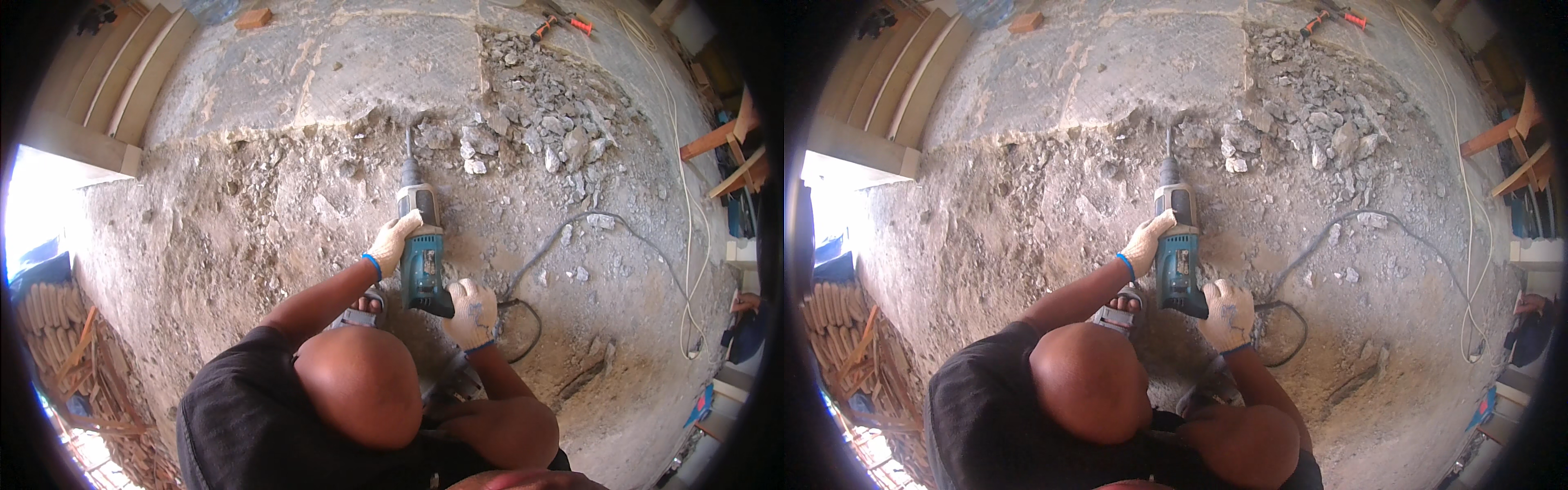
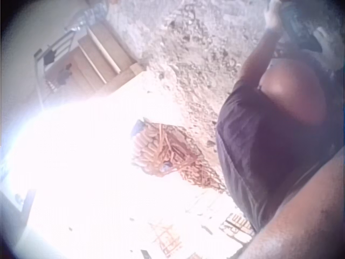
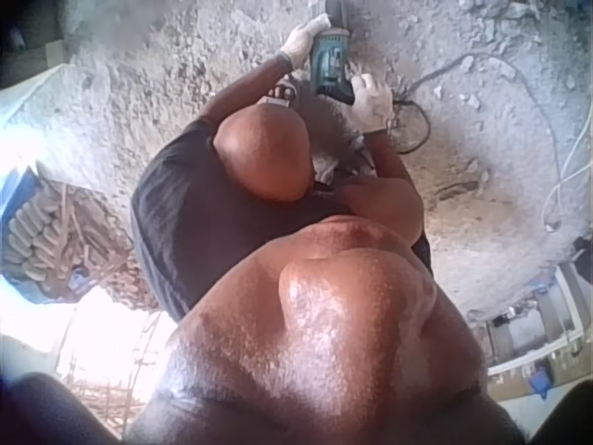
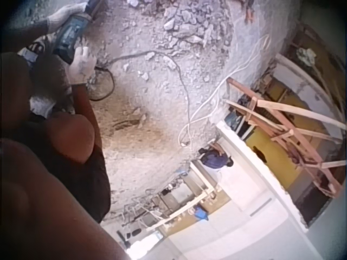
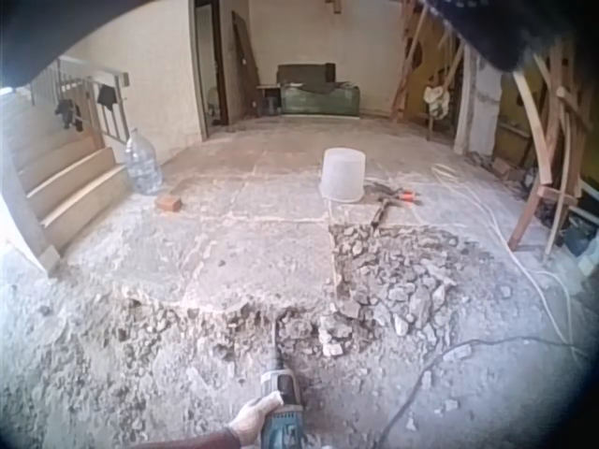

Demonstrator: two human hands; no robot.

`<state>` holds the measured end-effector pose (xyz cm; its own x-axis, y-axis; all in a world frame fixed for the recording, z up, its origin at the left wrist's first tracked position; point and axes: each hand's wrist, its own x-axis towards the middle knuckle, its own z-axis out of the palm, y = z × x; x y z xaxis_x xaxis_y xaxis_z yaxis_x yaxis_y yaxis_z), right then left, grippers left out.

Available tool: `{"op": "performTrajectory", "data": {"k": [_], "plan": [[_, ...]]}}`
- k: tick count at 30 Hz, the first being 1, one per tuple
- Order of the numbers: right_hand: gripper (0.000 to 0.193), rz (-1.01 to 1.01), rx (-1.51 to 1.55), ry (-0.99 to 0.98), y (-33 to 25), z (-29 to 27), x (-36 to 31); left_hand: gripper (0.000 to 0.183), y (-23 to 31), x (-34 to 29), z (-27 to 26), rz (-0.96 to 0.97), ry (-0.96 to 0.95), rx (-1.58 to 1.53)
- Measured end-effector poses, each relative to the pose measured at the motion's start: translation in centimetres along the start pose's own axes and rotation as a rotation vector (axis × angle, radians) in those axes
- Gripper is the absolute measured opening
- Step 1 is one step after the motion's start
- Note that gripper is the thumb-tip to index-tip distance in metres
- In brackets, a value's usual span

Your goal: The person uses a corded rotary hammer drill to break and remove sections of a concrete floor. They repeatedly position the drill, apply pressure, and advance the bit to chip away material, creating a growing pile of concrete debris.

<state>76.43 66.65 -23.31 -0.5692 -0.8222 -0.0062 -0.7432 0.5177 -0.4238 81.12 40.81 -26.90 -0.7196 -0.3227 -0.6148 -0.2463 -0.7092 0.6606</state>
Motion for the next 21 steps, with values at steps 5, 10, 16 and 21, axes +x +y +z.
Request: {"op": "performTrajectory", "data": {"k": [5, 10, 16, 21], "plan": [[0.025, -0.010, -0.008, 0.033, -0.2, 0.0, 0.3, 0.056, 0.4, 0.0, 0.0, 0.026, -0.009, 0.003], [0.023, 0.006, -0.014, 0.024, -0.9, -0.4, 0.8, 0.058, 0.8, 0.3, -0.2, -0.013, -0.059, -0.025], [0.025, 0.034, -0.010, 0.002, -1.7, -0.6, 1.4, 0.062, 1.2, 1.0, -0.8, -0.002, -0.059, 0.003], [0.023, 0.067, -0.018, -0.057, -1.8, -0.4, 2.0, 0.063, 1.6, 1.8, -1.3, -0.029, -0.079, -0.011]]}}
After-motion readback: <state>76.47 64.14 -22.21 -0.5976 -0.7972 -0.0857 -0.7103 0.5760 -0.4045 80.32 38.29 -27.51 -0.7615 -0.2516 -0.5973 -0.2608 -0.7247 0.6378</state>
